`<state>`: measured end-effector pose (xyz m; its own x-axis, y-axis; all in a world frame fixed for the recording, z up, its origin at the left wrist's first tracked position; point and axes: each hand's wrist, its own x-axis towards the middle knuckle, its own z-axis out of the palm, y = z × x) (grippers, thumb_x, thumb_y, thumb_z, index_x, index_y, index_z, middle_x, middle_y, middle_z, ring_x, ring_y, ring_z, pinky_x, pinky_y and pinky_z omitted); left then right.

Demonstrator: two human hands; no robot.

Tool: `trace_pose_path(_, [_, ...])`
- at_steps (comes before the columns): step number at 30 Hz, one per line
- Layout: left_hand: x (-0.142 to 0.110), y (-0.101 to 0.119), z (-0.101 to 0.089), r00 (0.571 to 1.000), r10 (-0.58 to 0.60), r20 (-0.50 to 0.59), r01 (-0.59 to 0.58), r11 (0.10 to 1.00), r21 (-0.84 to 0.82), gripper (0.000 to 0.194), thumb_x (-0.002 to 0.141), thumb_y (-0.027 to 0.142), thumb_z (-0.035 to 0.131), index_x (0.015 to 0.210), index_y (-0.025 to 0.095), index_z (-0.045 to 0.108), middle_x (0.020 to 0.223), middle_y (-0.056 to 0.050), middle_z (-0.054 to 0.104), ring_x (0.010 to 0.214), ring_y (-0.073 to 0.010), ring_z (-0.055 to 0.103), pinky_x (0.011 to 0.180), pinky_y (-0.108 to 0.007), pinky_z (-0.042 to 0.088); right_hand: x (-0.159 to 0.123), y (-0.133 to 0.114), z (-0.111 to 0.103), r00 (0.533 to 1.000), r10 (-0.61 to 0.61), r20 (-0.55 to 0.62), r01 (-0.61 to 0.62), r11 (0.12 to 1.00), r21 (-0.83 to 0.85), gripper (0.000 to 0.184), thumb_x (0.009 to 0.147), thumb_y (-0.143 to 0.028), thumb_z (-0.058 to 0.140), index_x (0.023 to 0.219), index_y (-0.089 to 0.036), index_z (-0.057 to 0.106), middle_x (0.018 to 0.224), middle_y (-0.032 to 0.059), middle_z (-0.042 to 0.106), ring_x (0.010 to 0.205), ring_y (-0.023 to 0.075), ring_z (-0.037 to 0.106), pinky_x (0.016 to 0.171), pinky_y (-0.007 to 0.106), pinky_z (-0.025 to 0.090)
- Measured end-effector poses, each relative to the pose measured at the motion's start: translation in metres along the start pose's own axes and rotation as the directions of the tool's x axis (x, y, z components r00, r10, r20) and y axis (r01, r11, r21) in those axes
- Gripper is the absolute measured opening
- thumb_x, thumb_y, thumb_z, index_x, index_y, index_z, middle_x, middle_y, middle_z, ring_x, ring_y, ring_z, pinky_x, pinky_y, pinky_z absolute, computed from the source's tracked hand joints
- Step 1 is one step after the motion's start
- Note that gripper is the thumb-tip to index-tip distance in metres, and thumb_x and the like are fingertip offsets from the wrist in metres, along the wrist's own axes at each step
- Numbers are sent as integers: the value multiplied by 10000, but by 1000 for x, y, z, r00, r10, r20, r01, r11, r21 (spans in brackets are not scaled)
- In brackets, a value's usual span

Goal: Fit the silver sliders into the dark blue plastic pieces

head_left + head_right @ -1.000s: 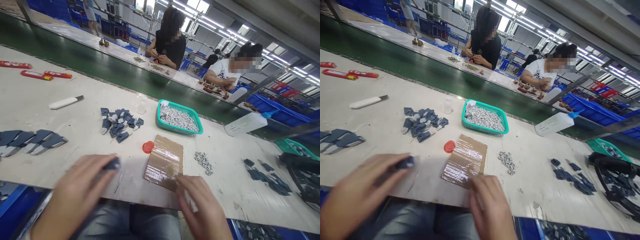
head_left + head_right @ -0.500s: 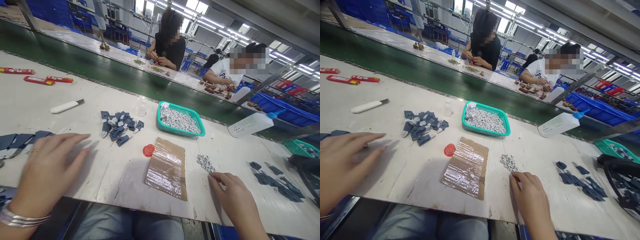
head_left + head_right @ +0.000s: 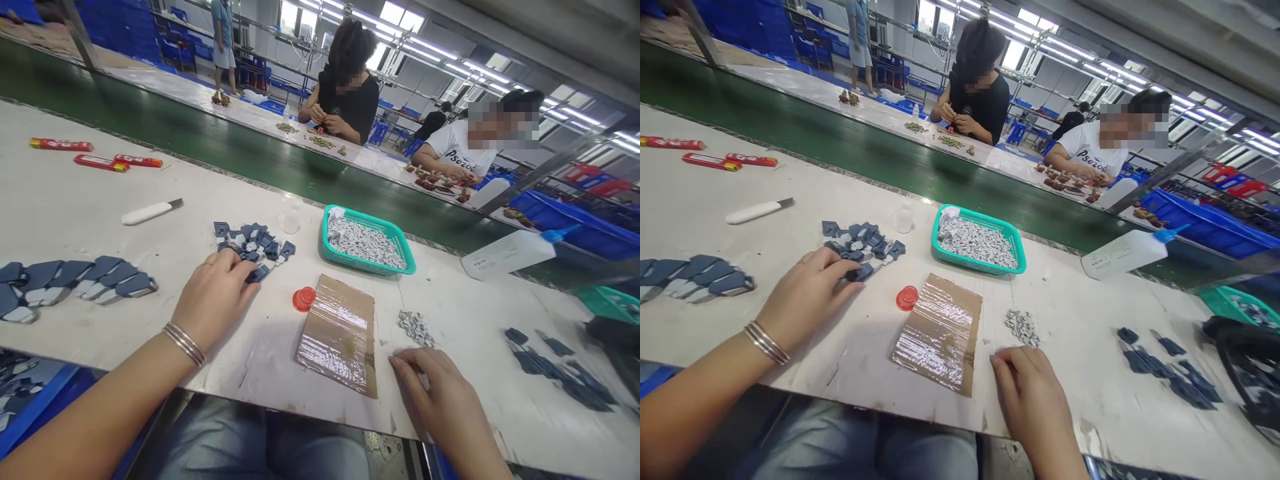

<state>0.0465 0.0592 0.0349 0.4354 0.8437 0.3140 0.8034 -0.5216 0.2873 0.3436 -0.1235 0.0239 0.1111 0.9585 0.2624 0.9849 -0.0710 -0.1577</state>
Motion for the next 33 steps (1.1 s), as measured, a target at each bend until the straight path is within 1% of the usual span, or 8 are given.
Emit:
trace_pose_path(4, [-13,1,-7,999,-22,-29,18,993,-117,255,859,298,450,1010,162,603,944,-101,578,905,-303,556,776,-417,449,-1,1,-5,998,-6,-55,5,1000,-21,169,900,-324,481,854,-213,598,799,29,640,760,190,592,635,309,480])
trace_pose_path(7, [-28,3,-15,986,-165,15,161,931,-327,255,840,406,509,1017,237,580,913,-31,645,844,-235,615,750,-335,472,2,-4,0,994,-69,-86,68,998,-6,208,917,-323,454,937,-189,612,844,54,628,798,199,566,704,342,473])
trace_pose_path(10, [-43,6,-20,917,-329,227,397,674,-623,351,747,523,618,1010,290,609,852,10,673,816,-209,633,758,-286,494,9,-8,5,988,-119,-94,120,993,10,203,916,-303,464,940,-181,624,855,63,611,809,202,544,727,358,462])
trace_pose_path(13, [-55,10,-23,888,-304,344,456,488,-745,357,754,533,611,1018,294,634,832,10,666,720,-176,627,714,-249,526,17,-8,7,987,-139,-81,141,990,21,199,916,-296,468,884,-182,628,831,59,604,792,199,536,708,357,461])
trace_pose_path(18, [-67,18,-25,846,-321,426,513,270,-815,329,813,543,527,981,290,652,996,-5,632,755,-168,615,658,-221,542,25,-4,5,989,-146,-30,147,988,52,232,917,-322,449,856,-193,631,814,50,615,777,194,554,700,350,478])
trace_pose_path(25, [-69,29,-28,757,-284,588,611,-13,-792,289,815,526,541,943,270,578,678,7,627,656,-158,565,602,-213,495,29,-1,-1,995,-32,96,25,997,73,244,904,-297,422,788,-219,622,786,24,646,758,183,605,655,312,508])
trace_pose_path(28, [-72,29,-24,745,-252,617,624,-64,-779,297,798,513,577,911,239,598,699,-6,623,641,-167,584,581,-236,508,28,1,-6,993,5,120,-14,997,71,236,889,-310,434,802,-239,642,811,12,666,767,176,626,646,294,518])
trace_pose_path(33, [-73,24,-12,773,-251,582,604,9,-797,328,744,456,679,984,244,609,691,17,609,642,-127,566,571,-175,486,23,0,-12,998,15,65,-18,999,43,239,891,-345,433,837,-231,636,830,34,663,789,197,616,665,327,504])
